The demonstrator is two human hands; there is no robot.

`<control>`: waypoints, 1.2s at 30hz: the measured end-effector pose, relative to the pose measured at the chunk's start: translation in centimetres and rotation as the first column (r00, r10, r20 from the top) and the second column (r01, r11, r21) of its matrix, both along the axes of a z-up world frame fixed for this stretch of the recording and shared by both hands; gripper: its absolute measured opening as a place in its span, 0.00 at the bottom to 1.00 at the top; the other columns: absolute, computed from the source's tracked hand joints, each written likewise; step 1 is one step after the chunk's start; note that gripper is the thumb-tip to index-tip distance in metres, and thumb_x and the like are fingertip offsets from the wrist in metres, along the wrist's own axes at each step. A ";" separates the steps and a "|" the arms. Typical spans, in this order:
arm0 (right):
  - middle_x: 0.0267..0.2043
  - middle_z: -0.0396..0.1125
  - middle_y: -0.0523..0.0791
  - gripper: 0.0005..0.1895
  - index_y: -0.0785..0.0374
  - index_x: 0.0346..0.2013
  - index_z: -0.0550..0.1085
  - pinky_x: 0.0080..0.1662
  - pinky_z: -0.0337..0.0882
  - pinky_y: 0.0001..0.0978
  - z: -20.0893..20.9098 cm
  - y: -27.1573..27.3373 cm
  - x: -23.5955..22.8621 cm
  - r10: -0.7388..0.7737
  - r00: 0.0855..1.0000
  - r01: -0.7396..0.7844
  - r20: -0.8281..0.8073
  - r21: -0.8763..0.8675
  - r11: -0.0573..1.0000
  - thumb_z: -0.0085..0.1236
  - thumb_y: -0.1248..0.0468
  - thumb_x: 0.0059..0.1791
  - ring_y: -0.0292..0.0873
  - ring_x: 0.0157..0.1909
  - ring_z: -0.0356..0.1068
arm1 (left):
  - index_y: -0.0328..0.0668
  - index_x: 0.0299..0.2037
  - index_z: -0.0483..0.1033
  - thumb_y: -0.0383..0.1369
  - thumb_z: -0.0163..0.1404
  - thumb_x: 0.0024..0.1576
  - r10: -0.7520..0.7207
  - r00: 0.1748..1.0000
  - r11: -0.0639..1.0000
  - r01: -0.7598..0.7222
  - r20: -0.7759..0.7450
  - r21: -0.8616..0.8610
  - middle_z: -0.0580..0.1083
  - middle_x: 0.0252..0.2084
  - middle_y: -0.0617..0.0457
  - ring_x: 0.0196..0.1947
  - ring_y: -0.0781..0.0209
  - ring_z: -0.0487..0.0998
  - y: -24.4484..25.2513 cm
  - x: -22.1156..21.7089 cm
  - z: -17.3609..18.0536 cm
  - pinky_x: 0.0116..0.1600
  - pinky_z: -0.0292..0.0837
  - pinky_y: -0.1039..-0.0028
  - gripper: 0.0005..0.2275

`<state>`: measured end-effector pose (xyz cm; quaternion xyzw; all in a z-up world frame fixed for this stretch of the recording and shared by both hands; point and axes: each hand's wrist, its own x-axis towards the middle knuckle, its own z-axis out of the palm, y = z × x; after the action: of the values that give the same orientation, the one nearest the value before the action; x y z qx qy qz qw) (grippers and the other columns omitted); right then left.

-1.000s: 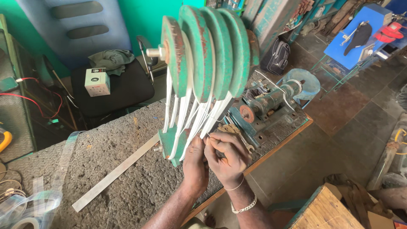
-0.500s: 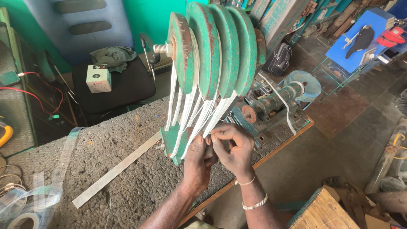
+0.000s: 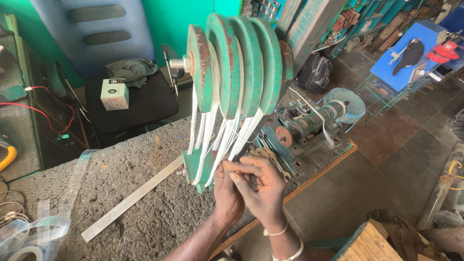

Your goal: The person gathers small white wire pieces on a workbench, then ties them together using a thin string. The person then lifts a green multi-pulley device and threads the tied wires through its slots, securing them in place.

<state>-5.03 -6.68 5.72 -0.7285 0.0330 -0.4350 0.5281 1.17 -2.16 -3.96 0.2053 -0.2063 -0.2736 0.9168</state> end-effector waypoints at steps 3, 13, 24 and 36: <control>0.33 0.73 0.44 0.13 0.73 0.44 0.77 0.35 0.70 0.26 1.1 -1.3 0.1 -0.035 0.992 0.023 -0.118 -0.102 0.994 0.67 0.69 0.47 0.33 0.35 0.69 | 0.37 0.50 0.68 0.43 0.38 0.69 -0.028 0.995 0.985 0.045 -0.100 0.167 0.72 0.38 0.53 0.35 0.67 0.72 0.5 0.0 0.6 0.39 0.72 0.75 0.16; 0.23 0.70 0.40 0.05 0.66 0.30 0.79 0.27 0.64 0.29 3.3 -0.1 2.8 -0.127 0.982 0.096 -0.136 -0.217 0.971 0.56 0.71 0.43 0.30 0.23 0.65 | 0.37 0.57 0.69 0.40 0.44 0.64 -0.070 0.993 0.990 0.081 -0.095 0.112 0.73 0.49 0.53 0.49 0.66 0.73 1.8 -0.3 3.8 0.55 0.74 0.71 0.17; 0.30 0.65 0.43 0.11 0.67 0.32 0.74 0.34 0.66 0.26 -1.2 0.1 2.2 -0.163 0.979 0.142 -0.118 -0.171 0.975 0.66 0.62 0.51 0.33 0.31 0.63 | 0.33 0.41 0.72 0.39 0.43 0.71 0.162 0.986 0.914 -0.167 0.044 0.369 0.70 0.35 0.55 0.35 0.69 0.68 0.9 0.0 1.8 0.38 0.67 0.77 0.15; 0.45 0.70 0.40 0.27 0.67 0.61 0.68 0.47 0.71 0.27 5.5 -7.1 4.2 -0.016 0.999 0.023 0.030 -0.236 0.971 0.50 0.48 0.57 0.32 0.45 0.70 | 0.50 0.78 0.21 0.37 0.57 0.65 -0.061 0.834 0.949 -0.122 0.548 0.290 0.65 0.53 0.49 0.35 0.66 0.65 5.3 -2.4 1.0 0.42 0.68 0.77 0.48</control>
<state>-0.83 -13.81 11.20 -0.7797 -0.0194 -0.4511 0.4337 -1.24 3.12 -2.93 0.4213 -0.4116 -0.2173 0.7783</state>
